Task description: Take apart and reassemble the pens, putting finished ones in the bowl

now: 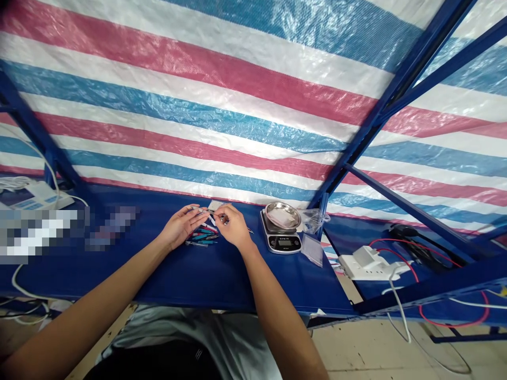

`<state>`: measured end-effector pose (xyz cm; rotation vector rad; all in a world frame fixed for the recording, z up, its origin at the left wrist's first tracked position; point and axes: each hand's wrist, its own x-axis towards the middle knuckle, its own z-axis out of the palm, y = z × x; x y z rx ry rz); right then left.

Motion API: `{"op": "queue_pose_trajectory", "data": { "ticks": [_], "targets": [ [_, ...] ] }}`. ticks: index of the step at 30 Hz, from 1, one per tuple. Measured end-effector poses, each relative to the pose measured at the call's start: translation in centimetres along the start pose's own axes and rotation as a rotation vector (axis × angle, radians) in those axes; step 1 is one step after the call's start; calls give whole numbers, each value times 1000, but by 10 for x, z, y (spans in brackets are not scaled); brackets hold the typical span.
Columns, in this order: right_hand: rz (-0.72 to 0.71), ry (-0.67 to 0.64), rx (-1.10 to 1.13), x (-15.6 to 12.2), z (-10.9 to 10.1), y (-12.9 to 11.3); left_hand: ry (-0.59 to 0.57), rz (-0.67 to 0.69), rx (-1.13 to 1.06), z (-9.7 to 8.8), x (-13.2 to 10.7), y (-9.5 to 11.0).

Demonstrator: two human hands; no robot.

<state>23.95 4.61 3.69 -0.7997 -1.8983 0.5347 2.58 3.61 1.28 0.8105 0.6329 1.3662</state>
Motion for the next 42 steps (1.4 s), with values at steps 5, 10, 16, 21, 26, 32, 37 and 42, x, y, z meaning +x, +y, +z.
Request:
{"op": "queue_pose_trajectory", "data": {
  "ticks": [5,10,16,21,26,32,37,42],
  "targets": [
    [4,-77,-29,-8,3,2,-25,12,86,3,-6,2],
    [-20,-125,-53,-8,4,1,-25,32,173,5,-8,2],
    [-4,-137,-51,-8,1,0,-20,48,176,4,-6,1],
    [-16,-134,-44,-9,1,-2,-20,43,178,1,-4,-2],
    [-9,-130,-21,-8,1,-2,-47,18,228,1,-5,-2],
    [100,-28,166,-5,1,-1,-71,-35,279,-3,-7,2],
    [167,-44,344,-5,2,-2,-170,96,507,-3,-9,2],
    [191,-45,481,-4,5,-4,-188,206,658,0,-10,-1]
  ]
}}
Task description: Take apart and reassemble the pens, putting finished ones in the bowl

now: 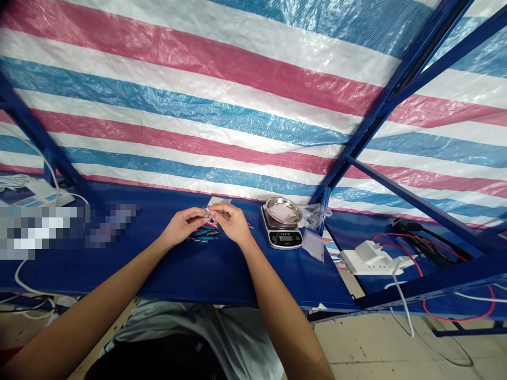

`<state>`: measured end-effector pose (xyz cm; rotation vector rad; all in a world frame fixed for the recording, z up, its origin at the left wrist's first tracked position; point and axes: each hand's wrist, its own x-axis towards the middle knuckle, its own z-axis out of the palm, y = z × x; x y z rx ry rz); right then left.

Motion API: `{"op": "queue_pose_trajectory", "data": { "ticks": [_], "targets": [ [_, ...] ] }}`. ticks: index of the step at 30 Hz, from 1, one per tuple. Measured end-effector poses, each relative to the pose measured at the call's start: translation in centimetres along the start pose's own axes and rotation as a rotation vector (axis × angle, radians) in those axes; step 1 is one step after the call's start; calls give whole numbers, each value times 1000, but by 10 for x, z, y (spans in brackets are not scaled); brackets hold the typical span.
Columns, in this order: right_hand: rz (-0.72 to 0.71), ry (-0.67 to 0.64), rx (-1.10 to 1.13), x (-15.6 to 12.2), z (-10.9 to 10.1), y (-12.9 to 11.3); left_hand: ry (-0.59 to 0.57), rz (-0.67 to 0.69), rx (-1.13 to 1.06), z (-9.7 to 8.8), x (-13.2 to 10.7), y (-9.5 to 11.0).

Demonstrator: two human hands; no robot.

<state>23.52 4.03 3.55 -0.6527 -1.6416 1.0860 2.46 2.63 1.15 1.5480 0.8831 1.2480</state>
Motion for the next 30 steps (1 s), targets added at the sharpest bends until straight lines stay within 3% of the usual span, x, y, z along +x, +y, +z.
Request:
{"op": "queue_pose_trajectory", "data": {
  "ticks": [5,9,14,18,23,30],
  "targets": [
    [18,102,-30,4,-6,10,3,-43,-52,-4,2,-3],
    [-9,167,-492,7,-18,24,62,-41,-105,-9,5,-5],
    [12,-9,-962,10,-24,34,149,-3,-98,-12,7,-4],
    [97,-67,-1109,16,-27,38,244,-38,-82,-16,8,-4],
    [144,-158,-1215,37,-30,34,298,-41,104,-24,9,-9],
    [149,-410,-1391,65,-19,28,266,218,421,-27,6,-6]
  ]
}}
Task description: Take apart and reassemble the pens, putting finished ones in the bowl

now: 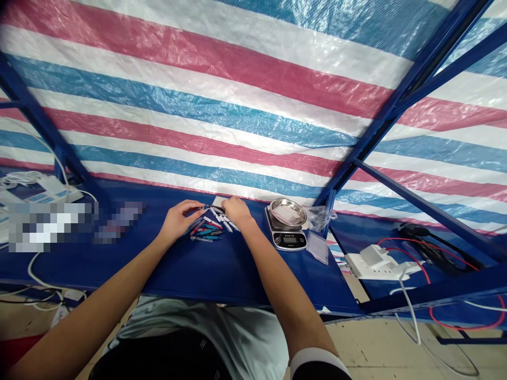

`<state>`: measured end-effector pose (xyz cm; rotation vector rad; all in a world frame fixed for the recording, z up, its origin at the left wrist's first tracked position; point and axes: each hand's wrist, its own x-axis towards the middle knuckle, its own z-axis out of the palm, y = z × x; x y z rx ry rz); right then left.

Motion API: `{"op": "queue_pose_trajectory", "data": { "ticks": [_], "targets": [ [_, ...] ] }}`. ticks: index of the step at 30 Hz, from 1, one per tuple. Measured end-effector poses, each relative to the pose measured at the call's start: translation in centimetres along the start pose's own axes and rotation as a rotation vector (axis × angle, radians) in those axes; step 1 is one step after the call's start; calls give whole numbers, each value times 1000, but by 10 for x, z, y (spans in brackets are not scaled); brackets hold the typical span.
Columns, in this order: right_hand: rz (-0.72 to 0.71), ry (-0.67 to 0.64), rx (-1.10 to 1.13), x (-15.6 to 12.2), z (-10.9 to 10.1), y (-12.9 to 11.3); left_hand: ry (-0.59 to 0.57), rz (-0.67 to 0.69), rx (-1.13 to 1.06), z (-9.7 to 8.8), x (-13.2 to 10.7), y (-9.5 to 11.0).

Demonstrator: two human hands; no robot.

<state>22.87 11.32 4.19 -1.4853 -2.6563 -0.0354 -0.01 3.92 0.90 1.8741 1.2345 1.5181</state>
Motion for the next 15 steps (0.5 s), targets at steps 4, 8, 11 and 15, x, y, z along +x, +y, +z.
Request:
{"op": "queue_pose_trajectory", "data": {
  "ticks": [4,8,11,15],
  "targets": [
    [6,6,31,3,-5,0,6,77,-11,0,0,1],
    [37,137,226,-9,-8,8,1,94,-43,0,0,-1],
    [6,302,482,-25,-2,14,-5,102,-27,1,0,0],
    [40,481,938,-44,10,15,-18,93,9,2,-1,3]
  ]
}}
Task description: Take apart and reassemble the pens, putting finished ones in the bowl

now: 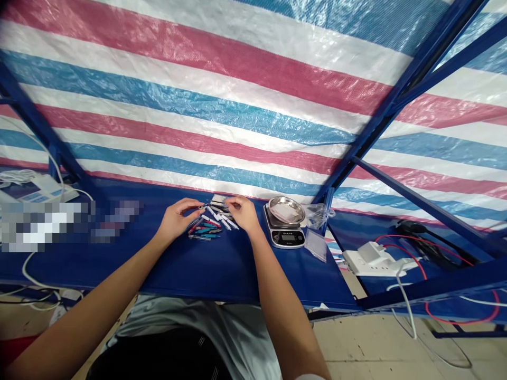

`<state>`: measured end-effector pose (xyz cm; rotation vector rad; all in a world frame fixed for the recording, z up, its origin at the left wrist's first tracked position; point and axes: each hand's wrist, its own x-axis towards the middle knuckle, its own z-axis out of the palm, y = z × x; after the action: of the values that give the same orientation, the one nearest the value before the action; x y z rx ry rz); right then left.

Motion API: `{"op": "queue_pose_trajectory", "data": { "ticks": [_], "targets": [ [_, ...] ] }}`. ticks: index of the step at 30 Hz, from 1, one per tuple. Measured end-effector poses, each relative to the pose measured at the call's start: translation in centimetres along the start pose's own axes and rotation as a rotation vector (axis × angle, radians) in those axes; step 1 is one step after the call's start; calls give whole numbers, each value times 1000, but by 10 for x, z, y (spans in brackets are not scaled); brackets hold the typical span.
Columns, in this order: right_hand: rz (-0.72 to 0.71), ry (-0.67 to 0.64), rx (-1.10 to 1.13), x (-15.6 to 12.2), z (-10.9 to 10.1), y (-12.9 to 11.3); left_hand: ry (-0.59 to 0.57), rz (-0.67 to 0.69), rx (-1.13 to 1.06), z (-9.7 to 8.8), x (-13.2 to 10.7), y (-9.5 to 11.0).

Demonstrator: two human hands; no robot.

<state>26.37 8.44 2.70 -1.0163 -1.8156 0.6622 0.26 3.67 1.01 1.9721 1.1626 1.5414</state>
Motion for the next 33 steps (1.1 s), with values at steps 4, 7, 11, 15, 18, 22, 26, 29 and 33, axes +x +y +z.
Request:
{"op": "queue_pose_trajectory", "data": {
  "ticks": [4,7,11,15,18,22,26,29,33],
  "targets": [
    [138,101,453,-7,5,-5,-14,-65,18,0,-1,-1],
    [193,240,674,-5,9,-15,-38,-88,58,0,-2,-4],
    [188,357,736,-4,13,-28,-72,-83,78,0,-2,-4],
    [96,372,636,-8,14,-40,-123,-61,94,2,-4,-1],
    [59,356,590,-10,13,-45,-139,-63,111,3,-5,0],
    [50,359,609,-10,13,-45,-153,-60,123,4,-5,1],
    [75,343,606,-10,14,-43,-174,-52,115,5,-5,3],
    [69,341,608,-10,16,-42,-175,-56,111,5,-5,3],
    [50,344,620,-10,16,-41,-176,-58,111,5,-5,3]
  ]
}}
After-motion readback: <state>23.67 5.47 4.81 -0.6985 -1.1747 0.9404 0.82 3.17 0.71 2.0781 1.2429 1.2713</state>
